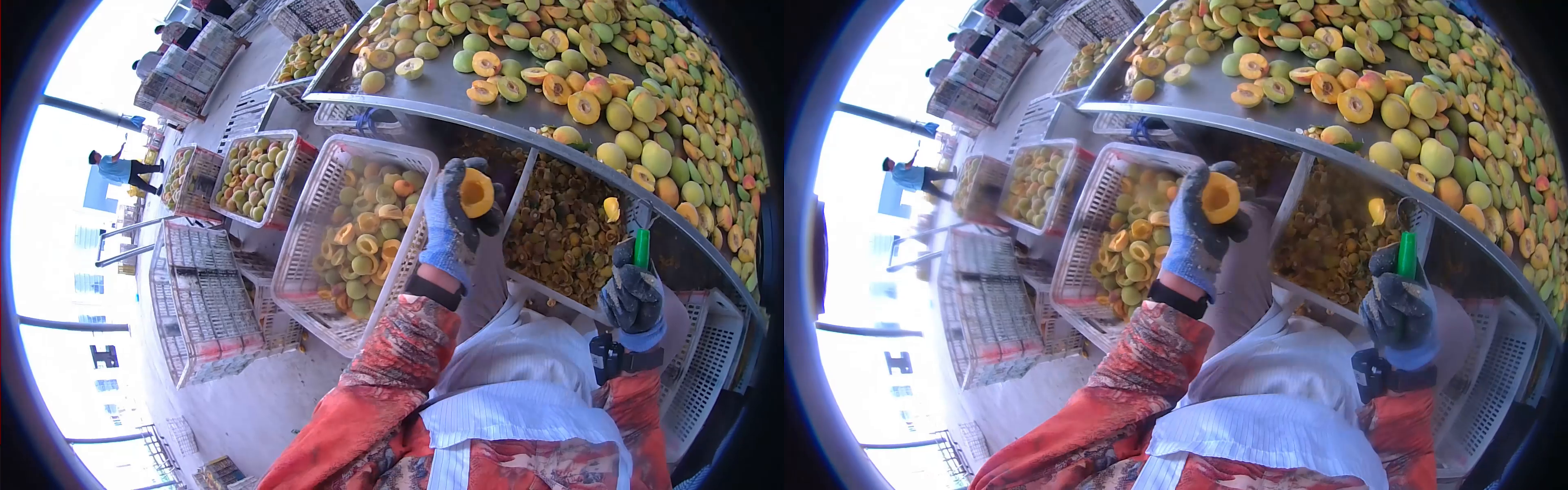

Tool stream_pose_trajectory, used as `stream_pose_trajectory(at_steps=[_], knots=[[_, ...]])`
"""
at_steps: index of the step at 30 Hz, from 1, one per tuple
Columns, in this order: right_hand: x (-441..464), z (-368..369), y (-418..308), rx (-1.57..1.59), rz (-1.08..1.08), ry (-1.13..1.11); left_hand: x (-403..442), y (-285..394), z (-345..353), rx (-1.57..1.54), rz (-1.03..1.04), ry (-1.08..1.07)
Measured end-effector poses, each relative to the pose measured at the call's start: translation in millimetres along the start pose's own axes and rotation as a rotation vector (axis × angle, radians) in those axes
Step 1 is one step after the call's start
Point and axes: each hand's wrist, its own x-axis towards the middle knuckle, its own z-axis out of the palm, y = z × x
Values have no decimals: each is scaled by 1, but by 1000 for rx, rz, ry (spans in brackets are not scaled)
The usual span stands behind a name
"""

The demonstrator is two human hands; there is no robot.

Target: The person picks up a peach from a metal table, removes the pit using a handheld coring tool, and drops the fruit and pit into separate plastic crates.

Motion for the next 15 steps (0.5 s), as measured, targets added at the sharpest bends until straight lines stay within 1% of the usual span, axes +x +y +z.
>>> stream_pose_trajectory(at_steps=[1, 2, 4, 5, 6, 8, 10, 11, 12, 13, 14, 15], knots=[[-1, -4, 1, -104, 20, 95, -8, 23, -27, 94, 95, 154], [-2, -12, 6, -107, 31, 86, -10, 37, -66, 94, 207, 250], [-1, -25, 22, -148, 158, 193, -24, 55, -150, 557, 342, 405], [1, -11, 25, -260, 200, 224, -45, 63, -173, 1098, 262, 575], [3, -11, 31, -264, 219, 216, -64, 63, -191, 1640, 148, 723], [6, -15, 44, -415, 264, 363, -87, 28, -239, 1454, -105, 659], [11, -19, 55, -421, 260, 381, -98, -21, -229, 1679, -333, 451], [13, -21, 58, -449, 304, 399, -94, -37, -230, 1667, -332, 448], [14, -22, 59, -479, 344, 426, -86, -55, -234, 1716, -336, 508], [15, -21, 60, -492, 330, 441, -75, -62, -232, 1766, -335, 563], [16, -18, 61, -446, 328, 460, -62, -61, -234, 1757, -320, 541], [16, -17, 61, -393, 325, 480, -51, -53, -240, 1708, -442, 447]])
